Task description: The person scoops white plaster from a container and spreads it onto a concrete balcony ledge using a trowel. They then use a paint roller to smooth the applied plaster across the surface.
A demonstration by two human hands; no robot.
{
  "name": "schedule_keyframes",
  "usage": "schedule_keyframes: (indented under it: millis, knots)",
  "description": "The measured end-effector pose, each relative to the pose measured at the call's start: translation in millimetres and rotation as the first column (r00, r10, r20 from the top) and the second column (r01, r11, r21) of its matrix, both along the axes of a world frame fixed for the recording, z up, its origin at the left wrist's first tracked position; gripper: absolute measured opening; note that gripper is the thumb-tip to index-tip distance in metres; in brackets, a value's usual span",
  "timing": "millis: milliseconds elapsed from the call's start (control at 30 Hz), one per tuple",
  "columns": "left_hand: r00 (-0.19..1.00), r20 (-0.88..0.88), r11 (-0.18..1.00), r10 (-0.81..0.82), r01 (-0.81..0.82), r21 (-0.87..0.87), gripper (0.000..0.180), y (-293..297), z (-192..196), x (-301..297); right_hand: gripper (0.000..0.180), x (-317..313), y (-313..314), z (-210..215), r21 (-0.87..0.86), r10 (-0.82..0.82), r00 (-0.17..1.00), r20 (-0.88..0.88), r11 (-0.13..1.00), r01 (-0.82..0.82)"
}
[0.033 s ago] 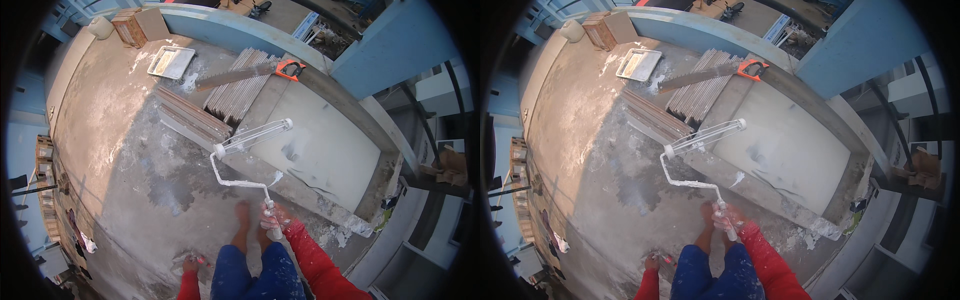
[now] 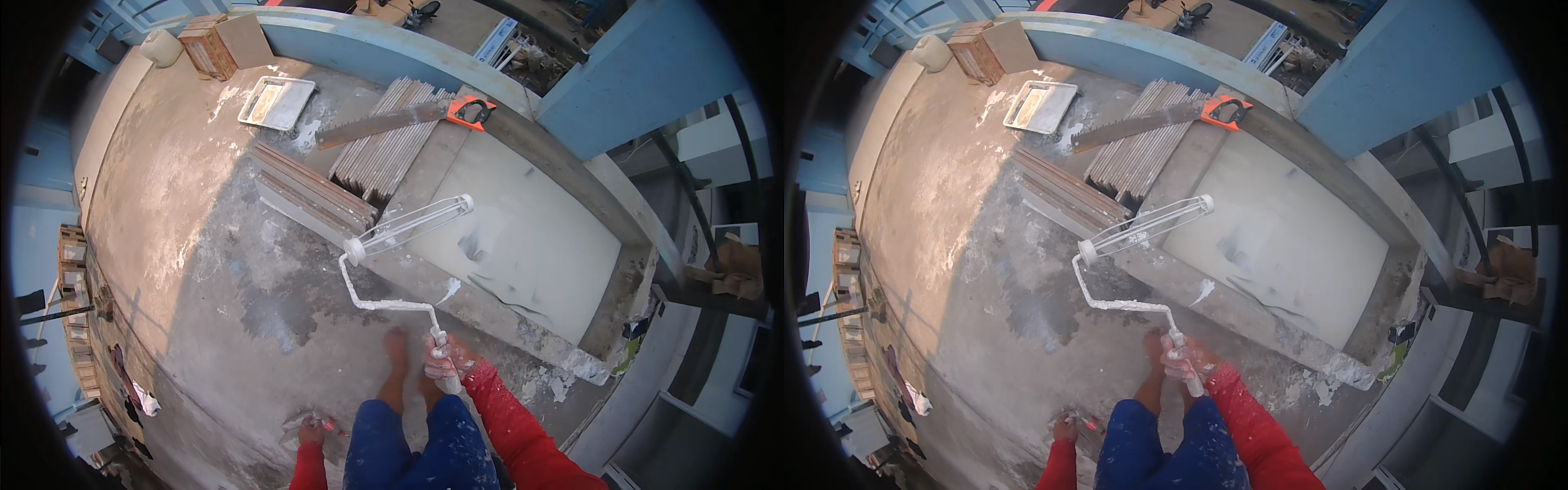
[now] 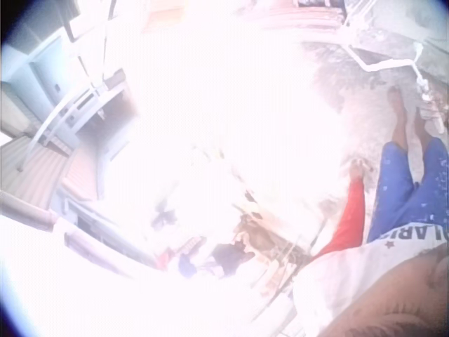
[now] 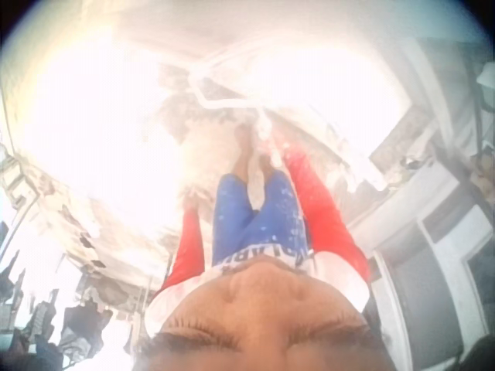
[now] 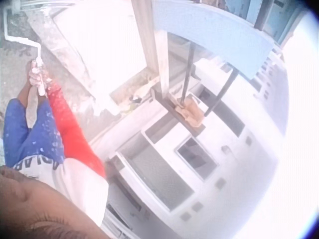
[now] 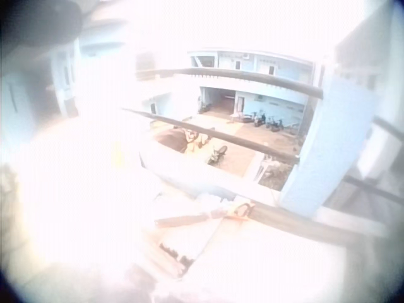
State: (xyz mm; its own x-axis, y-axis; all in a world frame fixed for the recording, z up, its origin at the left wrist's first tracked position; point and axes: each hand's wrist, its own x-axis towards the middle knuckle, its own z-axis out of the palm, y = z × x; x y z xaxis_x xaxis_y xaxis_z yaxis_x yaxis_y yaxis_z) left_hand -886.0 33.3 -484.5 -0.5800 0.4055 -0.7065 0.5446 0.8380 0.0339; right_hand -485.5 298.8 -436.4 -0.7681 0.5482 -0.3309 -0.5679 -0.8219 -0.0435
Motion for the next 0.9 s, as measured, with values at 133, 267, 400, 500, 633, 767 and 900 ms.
schedule_keyframes:
  millis: [133, 267, 400, 500, 633, 767, 900]
  knots:
    - [0.995, -0.016, 0.994, -0.099, 0.1, 0.041, 0.046, 24, -14, -8, 0.02, -3, -12, 1, 0.004, -0.053, 0.931, -0.361, 0.998, 0.058]
    - [0.986, -0.033, 0.987, -0.161, 0.161, 0.024, 0.048, 30, -17, -19, 0.027, -7, -22, 1, 0.005, -0.094, 0.847, -0.524, 0.994, 0.113]
    - [0.984, -0.04, 0.984, -0.175, 0.176, 0.02, 0.047, 36, -19, -24, 0.03, -2, -21, 8, 0.028, -0.091, 0.841, -0.533, 0.992, 0.125]
    - [0.991, -0.026, 0.991, -0.13, 0.13, 0.036, 0.044, 41, -20, -21, 0.028, 18, -8, 25, -0.014, -0.144, 0.952, -0.269, 0.989, 0.146]
    - [0.989, -0.007, 0.988, -0.149, 0.149, 0.029, 0.041, 38, -17, -17, 0.024, 68, 1, 0, 0.058, -0.093, 0.584, 0.807, 0.995, 0.078]
    - [0.982, -0.048, 0.982, -0.183, 0.18, -0.052, 0.04, 30, -17, -18, 0.018, 122, 12, -44, 0.013, -0.074, 0.328, 0.942, 0.983, 0.183]
    - [0.998, -0.044, 0.992, -0.04, 0.034, -0.121, 0.038, -27, -22, -37, 0.03, 197, 9, -168, -0.088, 0.085, -0.213, 0.973, 0.996, -0.003]
